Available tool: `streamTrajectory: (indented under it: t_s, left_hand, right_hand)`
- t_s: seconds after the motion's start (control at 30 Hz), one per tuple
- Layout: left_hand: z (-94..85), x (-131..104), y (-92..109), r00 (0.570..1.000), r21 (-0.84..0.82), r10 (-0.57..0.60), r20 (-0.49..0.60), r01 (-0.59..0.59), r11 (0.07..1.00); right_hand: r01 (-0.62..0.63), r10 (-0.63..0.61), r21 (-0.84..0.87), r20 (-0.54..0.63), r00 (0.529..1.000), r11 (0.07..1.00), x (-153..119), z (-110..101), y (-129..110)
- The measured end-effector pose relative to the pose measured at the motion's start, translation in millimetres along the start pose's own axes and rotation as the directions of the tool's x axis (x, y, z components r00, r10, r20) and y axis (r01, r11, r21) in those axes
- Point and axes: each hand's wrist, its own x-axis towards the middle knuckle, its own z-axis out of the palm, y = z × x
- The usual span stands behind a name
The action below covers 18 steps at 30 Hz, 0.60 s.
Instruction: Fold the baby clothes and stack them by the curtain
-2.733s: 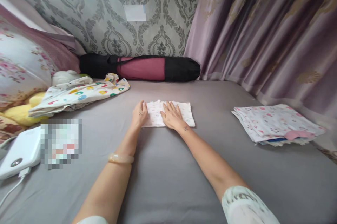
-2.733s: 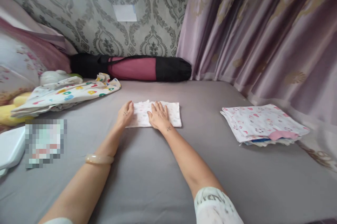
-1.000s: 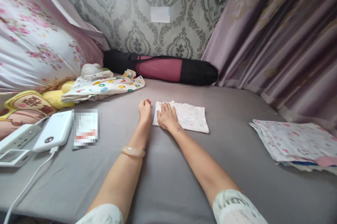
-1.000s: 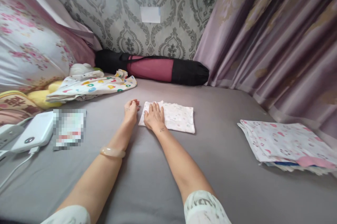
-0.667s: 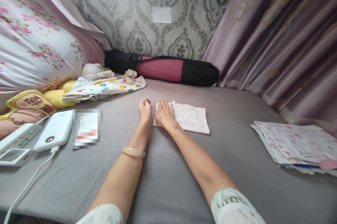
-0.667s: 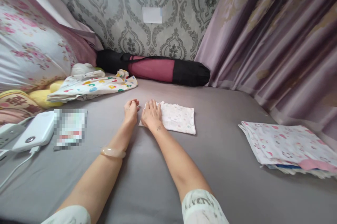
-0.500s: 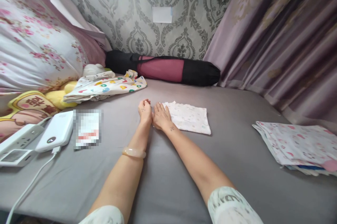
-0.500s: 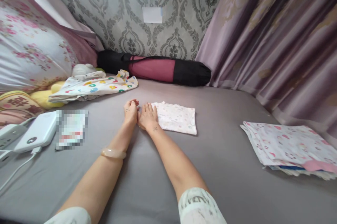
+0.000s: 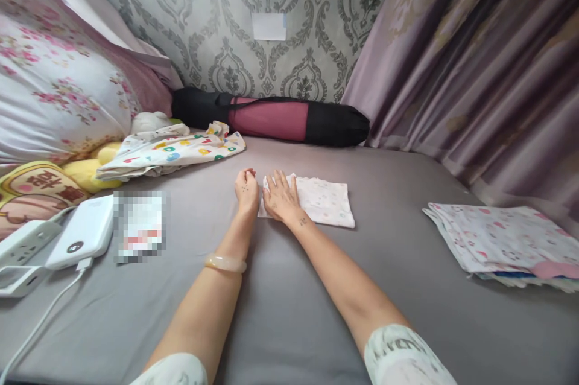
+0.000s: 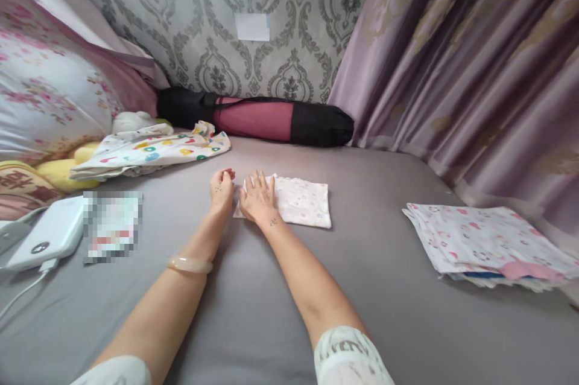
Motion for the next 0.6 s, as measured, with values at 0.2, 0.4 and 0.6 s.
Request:
streamTrajectory:
  t_s: [0.2, 0.4, 0.6]
  left_hand:
    - [2.4, -2.8, -0.5, 0.999, 0.024, 0.039, 0.030, -0.039, 0.999]
    - [1.9, -5.6, 1.4, 0.997, 0.079, 0.064, 0.044, -0.067, 0.995]
    - [3.0, -9.6, 4.7, 0.992, 0.114, 0.106, 0.074, -0.114, 0.987]
  right_hand:
    - [-0.022, 0.020, 0.021, 0.086, 0.996, 1.000, -7.2, 11.0, 10.3]
    - [-0.014, 0.008, 0.051, 0.119, 0.993, 0.999, -6.6, 6.5, 11.2]
    - [-0.102, 0.102, 0.012, 0.057, 0.993, 0.995, -19.0, -12.2, 34.3]
